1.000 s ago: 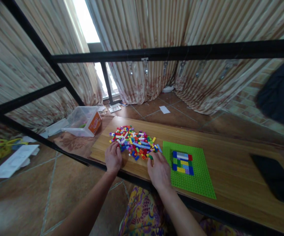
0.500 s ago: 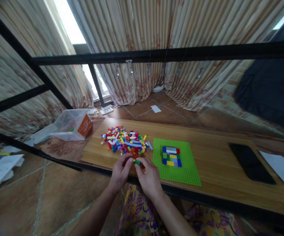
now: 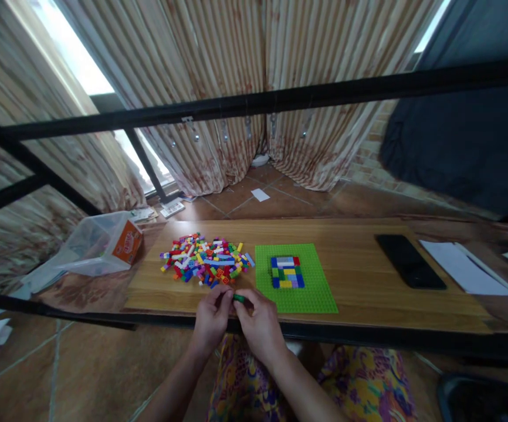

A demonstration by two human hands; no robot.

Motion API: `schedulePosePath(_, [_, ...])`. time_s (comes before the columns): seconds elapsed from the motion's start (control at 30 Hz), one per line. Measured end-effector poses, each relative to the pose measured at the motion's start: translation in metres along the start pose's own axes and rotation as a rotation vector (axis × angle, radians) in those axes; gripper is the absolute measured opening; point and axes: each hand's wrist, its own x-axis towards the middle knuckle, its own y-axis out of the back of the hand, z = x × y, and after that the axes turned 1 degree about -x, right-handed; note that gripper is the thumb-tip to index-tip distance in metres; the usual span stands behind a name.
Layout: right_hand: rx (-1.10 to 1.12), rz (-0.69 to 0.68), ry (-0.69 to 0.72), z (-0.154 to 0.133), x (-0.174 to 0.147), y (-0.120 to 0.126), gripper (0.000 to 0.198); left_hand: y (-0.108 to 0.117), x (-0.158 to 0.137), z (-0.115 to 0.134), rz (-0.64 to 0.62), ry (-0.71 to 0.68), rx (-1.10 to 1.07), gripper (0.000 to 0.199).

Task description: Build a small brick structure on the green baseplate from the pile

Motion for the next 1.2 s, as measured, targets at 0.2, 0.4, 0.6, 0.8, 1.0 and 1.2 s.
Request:
schedulePosePath(0.2, [0.009, 0.12, -0.078, 0.032, 0.003, 0.036, 0.032, 0.005, 0.018, 0.002, 0.069, 0.028, 0.023, 0.021])
schedulePosePath(0.4, [-0.237, 0.233, -0.011, 0.071, 0.042, 0.097, 0.032, 0.025, 0.067, 0.008, 0.07, -0.237, 0.628, 0.019])
schedulePosePath(0.6, [-0.498, 0.278, 0.186, 0.092, 0.066, 0.102, 0.025, 0.023, 0.093, 0.0, -0.019, -0.367, 1.07, 0.02])
schedulePosePath(0.8, [-0.586, 0.303, 0.201, 0.109, 0.065, 0.096, 0.028, 0.022, 0.094, -0.009, -0.004, -0.411, 1.126, 0.017])
schedulePosePath(1.0, [-0.578, 0.323, 0.241, 0.112, 0.066, 0.095, 0.026, 0.017, 0.089, -0.007, 0.032, -0.463, 1.06, 0.014])
schedulePosePath(1.2, [-0.553, 0.321, 0.262, 0.109, 0.066, 0.094, 0.023, -0.002, 0.077, -0.002, -0.005, -0.551, 0.91, 0.014])
